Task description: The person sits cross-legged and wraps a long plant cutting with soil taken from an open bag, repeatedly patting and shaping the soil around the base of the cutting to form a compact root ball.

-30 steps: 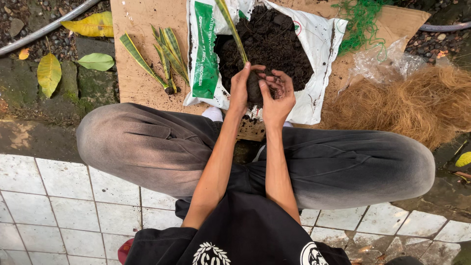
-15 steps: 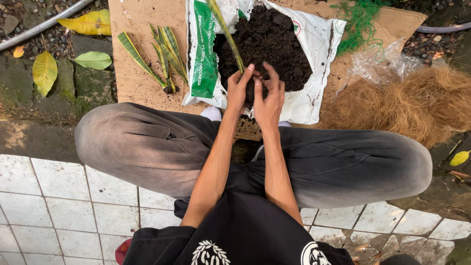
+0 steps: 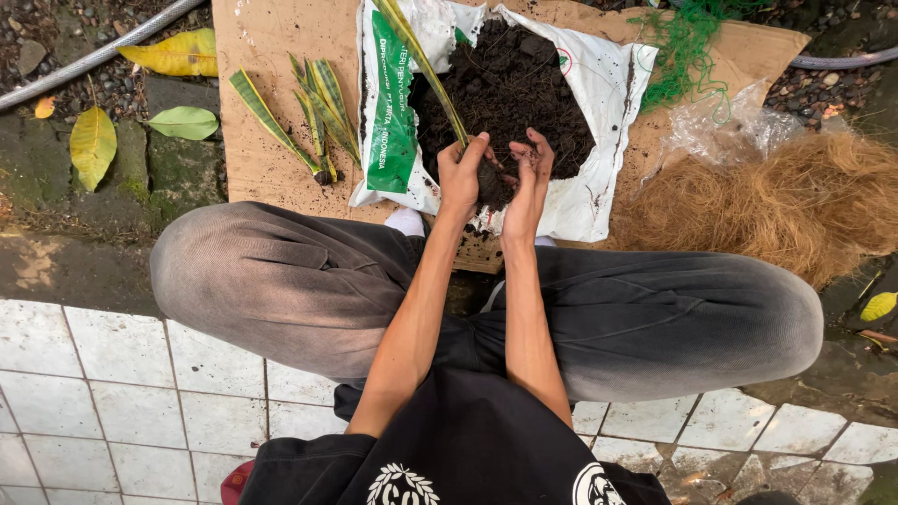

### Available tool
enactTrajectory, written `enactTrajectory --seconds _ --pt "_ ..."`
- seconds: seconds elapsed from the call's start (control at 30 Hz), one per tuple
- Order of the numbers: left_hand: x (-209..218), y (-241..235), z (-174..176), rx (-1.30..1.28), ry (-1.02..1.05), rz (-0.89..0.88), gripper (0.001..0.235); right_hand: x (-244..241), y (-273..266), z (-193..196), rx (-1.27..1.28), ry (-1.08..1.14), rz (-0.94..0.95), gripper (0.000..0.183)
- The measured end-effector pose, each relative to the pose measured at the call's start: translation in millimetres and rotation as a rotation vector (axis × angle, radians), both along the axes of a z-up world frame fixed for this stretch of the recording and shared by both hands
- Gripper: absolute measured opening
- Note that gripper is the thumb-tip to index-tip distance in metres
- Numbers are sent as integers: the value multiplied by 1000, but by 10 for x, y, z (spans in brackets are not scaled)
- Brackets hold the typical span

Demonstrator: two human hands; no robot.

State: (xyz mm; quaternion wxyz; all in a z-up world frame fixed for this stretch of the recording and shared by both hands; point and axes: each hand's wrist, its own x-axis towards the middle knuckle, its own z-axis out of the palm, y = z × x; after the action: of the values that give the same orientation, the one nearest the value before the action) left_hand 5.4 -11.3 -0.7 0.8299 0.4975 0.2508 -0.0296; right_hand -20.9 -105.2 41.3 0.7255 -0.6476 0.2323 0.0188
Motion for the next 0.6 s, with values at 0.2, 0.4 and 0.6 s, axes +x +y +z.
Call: enactTrajectory --seconds 0.2,0.4,0.6 --pt "2 22 344 197 -64 -151 40 167 6 -175 -94 -139 2 47" --pt "-26 -1 616 554 129 -367 49 195 -55 -250 355 -96 -108 51" --pt "-82 -97 583 136 -101 -275 33 135 37 -300 264 -107 -173 44"
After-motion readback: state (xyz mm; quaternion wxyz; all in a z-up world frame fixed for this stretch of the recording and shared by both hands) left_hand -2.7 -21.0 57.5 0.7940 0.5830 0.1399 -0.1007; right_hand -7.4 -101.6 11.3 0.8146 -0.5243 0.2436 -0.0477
